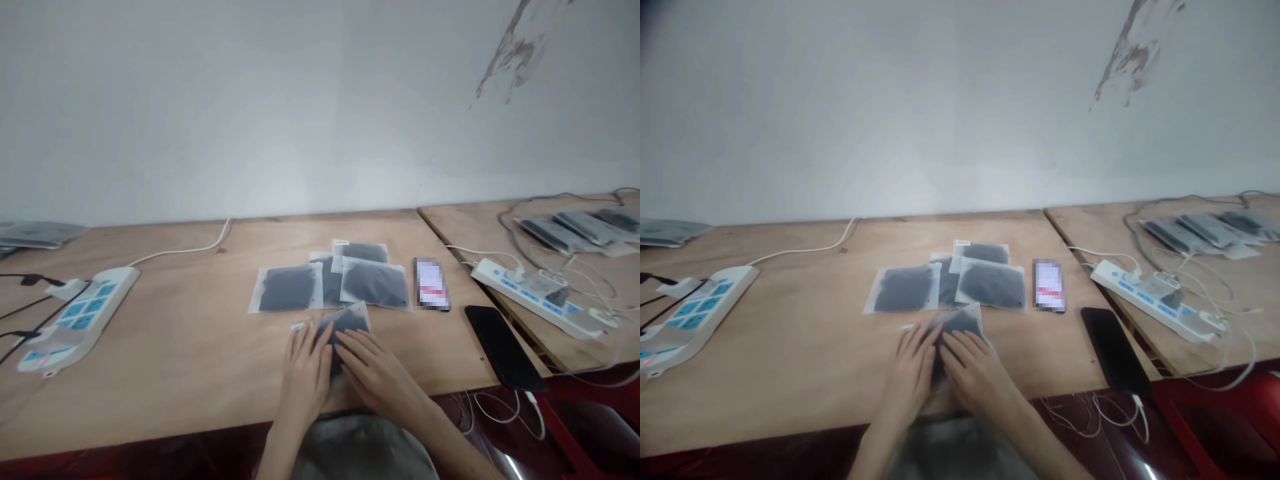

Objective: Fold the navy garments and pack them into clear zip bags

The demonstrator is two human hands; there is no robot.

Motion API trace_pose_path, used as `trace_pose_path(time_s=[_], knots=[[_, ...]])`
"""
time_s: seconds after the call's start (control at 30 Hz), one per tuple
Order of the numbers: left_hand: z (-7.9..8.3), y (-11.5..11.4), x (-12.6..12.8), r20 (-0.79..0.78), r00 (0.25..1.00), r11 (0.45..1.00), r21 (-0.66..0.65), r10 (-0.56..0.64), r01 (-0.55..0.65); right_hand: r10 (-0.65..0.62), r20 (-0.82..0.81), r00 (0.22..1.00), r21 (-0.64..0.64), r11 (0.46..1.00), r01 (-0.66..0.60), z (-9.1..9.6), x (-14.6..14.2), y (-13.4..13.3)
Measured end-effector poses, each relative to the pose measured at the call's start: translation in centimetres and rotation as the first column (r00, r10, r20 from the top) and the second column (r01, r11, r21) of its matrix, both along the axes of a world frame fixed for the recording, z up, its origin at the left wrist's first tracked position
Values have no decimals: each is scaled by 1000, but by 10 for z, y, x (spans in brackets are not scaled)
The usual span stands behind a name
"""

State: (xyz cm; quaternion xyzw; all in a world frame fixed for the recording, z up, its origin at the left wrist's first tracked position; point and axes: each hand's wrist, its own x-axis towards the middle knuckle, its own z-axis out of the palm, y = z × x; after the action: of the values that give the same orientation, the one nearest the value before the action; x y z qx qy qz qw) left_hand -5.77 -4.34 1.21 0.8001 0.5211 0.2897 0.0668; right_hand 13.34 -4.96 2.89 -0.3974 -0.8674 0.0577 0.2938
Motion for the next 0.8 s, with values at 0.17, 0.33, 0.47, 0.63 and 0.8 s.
trace_pose_path(time_s=[0.17,0.33,0.47,0.63,0.8], knots=[[-16,12,-23,96,957,961,-3,274,-276,-540,-116,834,-64,842,536,-37,6,-4],[-21,8,-24,265,896,932,-163,356,-323,-671,-170,722,-203,741,641,-72,5,-10],[-13,17,-38,313,862,912,-233,398,-337,-661,-185,727,-382,730,567,-67,8,-8],[4,69,-87,181,884,901,-145,430,-408,-694,-129,709,-550,645,530,-56,20,6],[-3,134,-125,69,845,828,-260,530,-498,-704,-162,692,-744,547,383,-52,25,17]])
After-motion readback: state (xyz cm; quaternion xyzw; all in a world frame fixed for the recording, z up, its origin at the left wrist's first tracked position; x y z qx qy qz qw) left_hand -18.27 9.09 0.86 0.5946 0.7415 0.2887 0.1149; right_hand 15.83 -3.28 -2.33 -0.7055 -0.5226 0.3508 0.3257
